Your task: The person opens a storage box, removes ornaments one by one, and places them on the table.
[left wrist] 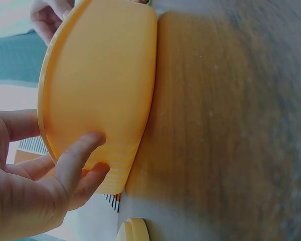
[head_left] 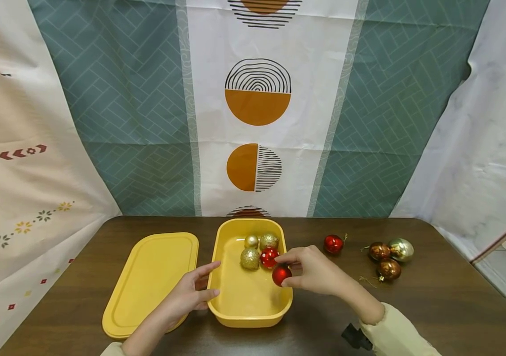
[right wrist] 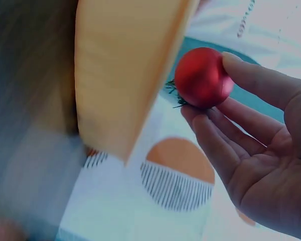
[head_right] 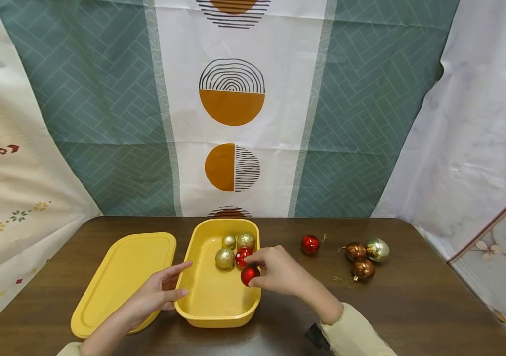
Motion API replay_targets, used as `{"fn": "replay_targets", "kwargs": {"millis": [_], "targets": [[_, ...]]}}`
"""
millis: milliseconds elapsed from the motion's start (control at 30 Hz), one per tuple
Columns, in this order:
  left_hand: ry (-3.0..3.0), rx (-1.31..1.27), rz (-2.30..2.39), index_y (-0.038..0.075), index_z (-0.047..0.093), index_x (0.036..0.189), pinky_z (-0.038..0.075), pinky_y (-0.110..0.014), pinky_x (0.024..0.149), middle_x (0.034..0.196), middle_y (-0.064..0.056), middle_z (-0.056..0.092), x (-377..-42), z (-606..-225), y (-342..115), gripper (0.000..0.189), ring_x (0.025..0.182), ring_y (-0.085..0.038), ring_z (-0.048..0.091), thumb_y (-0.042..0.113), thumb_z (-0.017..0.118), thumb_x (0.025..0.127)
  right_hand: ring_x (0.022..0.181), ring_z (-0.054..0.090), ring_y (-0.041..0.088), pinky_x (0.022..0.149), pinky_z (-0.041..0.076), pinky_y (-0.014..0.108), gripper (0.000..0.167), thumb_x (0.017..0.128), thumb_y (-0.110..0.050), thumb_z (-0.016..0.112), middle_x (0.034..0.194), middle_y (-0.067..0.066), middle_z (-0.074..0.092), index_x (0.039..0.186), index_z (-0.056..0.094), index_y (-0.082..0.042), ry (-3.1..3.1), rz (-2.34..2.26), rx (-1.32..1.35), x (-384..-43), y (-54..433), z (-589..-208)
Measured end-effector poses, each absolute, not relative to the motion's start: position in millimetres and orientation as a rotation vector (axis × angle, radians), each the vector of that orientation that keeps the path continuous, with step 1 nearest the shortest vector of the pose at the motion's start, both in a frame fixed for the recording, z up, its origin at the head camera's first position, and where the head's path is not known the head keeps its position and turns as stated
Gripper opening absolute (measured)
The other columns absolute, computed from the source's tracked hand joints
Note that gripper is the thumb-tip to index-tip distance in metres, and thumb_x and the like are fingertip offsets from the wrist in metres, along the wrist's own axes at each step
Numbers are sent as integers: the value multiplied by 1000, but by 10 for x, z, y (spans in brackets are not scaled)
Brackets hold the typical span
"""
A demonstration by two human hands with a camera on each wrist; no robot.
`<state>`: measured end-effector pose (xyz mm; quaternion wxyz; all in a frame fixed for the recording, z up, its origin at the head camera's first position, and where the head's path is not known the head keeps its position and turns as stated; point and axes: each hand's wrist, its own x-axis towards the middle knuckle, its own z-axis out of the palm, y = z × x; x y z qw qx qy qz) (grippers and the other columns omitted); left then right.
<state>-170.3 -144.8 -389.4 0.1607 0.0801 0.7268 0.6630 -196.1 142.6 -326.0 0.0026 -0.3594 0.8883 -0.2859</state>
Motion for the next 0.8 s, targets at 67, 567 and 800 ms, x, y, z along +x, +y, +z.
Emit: {"fn": "replay_targets", "kwargs": {"millis": [67, 567, 800], "targets": [[2076, 227, 1894, -1, 26, 141, 53, -42, 71, 131, -34, 38, -1703, -3893, -1449, 62, 100, -30, 57, 0, 57, 87, 93, 63, 22, 74, 53, 27, 38, 71, -7, 75, 103, 12, 66, 106, 65, 3, 2775, -973, -1104, -1962, 1522, -3235], [2062, 225, 1892, -1, 27, 141, 53, -41, 72, 132, -33, 38, -1697, -3873, -1443, 63, 102, -30, 57, 3, 58, 87, 94, 63, 26, 75, 53, 31, 46, 73, -20, 76, 111, 19, 62, 112, 62, 2, 2872, -1154, -754, -1947, 2358, -3248], [2061, 232, 1894, -1, 27, 141, 53, -41, 72, 132, -33, 37, -1697, -3869, -1441, 63, 102, -30, 57, 3, 59, 86, 86, 66, 21, 68, 53, 22, 47, 73, -18, 76, 106, 22, 63, 110, 62, 6, 2971, -1146, -644, -1963, 2729, -3301]]}}
